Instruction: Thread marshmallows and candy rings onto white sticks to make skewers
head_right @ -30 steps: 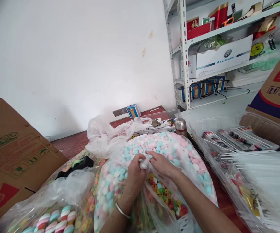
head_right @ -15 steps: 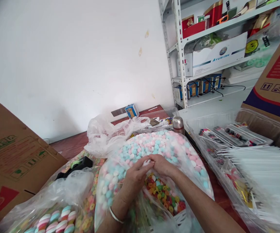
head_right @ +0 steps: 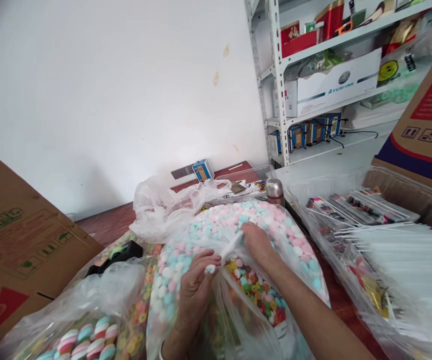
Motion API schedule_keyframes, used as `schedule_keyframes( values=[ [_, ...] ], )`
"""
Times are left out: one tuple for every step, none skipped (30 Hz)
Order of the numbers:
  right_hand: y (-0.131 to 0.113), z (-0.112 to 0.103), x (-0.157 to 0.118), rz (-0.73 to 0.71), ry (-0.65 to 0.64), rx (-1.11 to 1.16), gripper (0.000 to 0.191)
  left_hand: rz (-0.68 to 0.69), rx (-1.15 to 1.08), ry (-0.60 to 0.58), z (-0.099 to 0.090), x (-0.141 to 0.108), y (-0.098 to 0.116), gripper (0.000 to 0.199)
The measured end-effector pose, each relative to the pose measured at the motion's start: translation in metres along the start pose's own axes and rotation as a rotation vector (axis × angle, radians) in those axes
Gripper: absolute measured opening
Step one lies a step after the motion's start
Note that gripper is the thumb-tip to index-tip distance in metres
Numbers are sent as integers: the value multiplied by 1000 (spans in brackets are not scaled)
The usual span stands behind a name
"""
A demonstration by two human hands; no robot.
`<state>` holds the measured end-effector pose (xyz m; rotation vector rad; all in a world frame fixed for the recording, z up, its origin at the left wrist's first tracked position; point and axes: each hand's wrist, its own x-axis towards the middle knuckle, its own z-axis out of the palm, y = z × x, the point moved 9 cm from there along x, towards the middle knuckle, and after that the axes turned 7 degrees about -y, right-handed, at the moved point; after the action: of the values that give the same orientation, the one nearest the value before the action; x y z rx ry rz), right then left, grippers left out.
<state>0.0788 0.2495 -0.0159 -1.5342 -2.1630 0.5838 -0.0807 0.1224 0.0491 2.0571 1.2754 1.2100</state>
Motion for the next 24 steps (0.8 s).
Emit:
schedule_keyframes(
  values=[
    [1,-1,3,7,9,-1,30,-19,-14,9,-2,-2,-2,20],
    [2,-4,4,10,18,1,30,-44,-19,9,-3,-4,-5,19],
    [1,-8,3,10,28,5,30,-74,-10,4,-4,-5,-8,18],
    [-2,-13,1,7,41,11,30,-103,18,-9,-5,-7,-9,18],
    [-6,-19,-5,-4,58,16,29,-124,70,-22,-6,-8,-8,18],
    [-11,-27,-14,-19,81,19,28,-124,143,-31,-6,-10,-3,20],
    [-17,-35,-25,-38,107,21,29,-99,231,-35,-5,-11,6,28],
    [-25,-42,-39,-61,132,18,32,-45,320,-39,-2,-13,19,37],
    [-32,-48,-55,-80,154,12,36,31,395,-63,5,-16,35,45],
    [-38,-50,-71,-93,159,4,35,113,444,-116,17,-19,50,48],
    [-42,-49,-87,-102,143,-4,33,186,467,-193,32,-22,64,46],
    [-45,-43,-102,-114,100,-17,31,238,469,-298,49,-26,73,42],
    [-45,-35,-116,-123,48,-37,30,261,464,-392,65,-30,79,39],
    [-41,-27,-129,-120,1,-67,28,263,457,-459,78,-34,82,34],
    [-33,-20,-141,-102,-30,-107,28,249,448,-493,86,-37,82,28],
    [-22,-15,-152,-70,-46,-154,34,229,446,-494,90,-39,80,19],
    [-10,-12,-163,-29,-49,-203,44,211,452,-487,91,-43,78,9],
    [3,-11,-173,12,-49,-250,54,201,466,-484,89,-49,76,8],
    [13,-10,-182,45,-51,-289,62,195,494,-487,87,-55,73,16],
    [22,-9,-190,68,-58,-320,65,196,538,-505,85,-64,71,22],
    [27,-9,-197,82,-68,-344,66,207,587,-528,83,-74,69,25],
    [29,-7,-203,88,-78,-361,63,221,629,-545,81,-84,68,26],
    [27,-6,-207,83,-83,-378,57,240,659,-554,79,-93,69,26],
    [22,-4,-209,62,-82,-397,51,250,684,-549,77,-101,69,25]
  ],
)
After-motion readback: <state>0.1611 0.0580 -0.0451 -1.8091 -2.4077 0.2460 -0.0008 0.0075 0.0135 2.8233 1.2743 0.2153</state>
